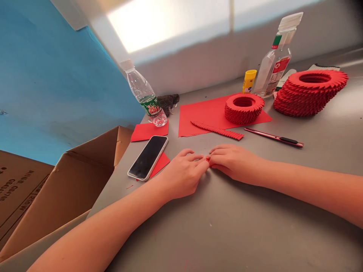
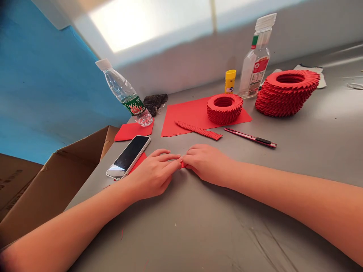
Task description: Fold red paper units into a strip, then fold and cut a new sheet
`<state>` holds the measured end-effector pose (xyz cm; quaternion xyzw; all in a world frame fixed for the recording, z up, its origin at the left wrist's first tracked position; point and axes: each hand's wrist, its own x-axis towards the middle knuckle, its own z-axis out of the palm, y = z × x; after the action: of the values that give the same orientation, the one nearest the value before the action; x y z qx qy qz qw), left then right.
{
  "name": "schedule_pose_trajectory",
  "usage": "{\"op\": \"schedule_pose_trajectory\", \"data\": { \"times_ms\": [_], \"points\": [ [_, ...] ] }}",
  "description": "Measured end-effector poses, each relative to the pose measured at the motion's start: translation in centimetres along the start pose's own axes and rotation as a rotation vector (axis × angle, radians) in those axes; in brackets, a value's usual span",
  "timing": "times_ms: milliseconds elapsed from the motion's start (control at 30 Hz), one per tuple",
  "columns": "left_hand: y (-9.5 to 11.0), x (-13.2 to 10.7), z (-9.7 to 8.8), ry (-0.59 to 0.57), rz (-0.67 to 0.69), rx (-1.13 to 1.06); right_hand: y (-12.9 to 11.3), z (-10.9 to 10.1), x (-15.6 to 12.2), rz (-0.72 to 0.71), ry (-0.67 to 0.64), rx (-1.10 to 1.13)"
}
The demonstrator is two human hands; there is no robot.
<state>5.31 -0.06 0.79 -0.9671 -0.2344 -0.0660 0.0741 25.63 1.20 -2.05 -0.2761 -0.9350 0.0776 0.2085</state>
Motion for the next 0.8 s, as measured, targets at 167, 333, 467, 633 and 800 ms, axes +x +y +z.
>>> {"op": "schedule_pose_trajectory", "data": {
  "times_ms": [167,333,467,633,800],
  "points": [
    [0.0,-0.1,-0.2,0.052,0.015,0.018,-0.2,-0.3,0.0,-0.025,-0.04,-0.028],
    [-0.2,-0.3,0.0,0.146,0.094,0.06,-0.1,-0.4,0.2,0.082,-0.047,0.069],
    [-0.5,-0.4,0.7,0.334,-0.001,-0.028,0.2,0.1,0.0,0.113,0.018,0.137],
    [-0.1,-0.1,1.0,0.251,-0.251,-0.525,-0.3,0.3,-0.2,0.172,0.15,0.158],
    [1.0,0.3,1.2,0.218,-0.623,-0.916,-1.6,-0.5,0.2,0.407,0.225,0.339]
  ]
}}
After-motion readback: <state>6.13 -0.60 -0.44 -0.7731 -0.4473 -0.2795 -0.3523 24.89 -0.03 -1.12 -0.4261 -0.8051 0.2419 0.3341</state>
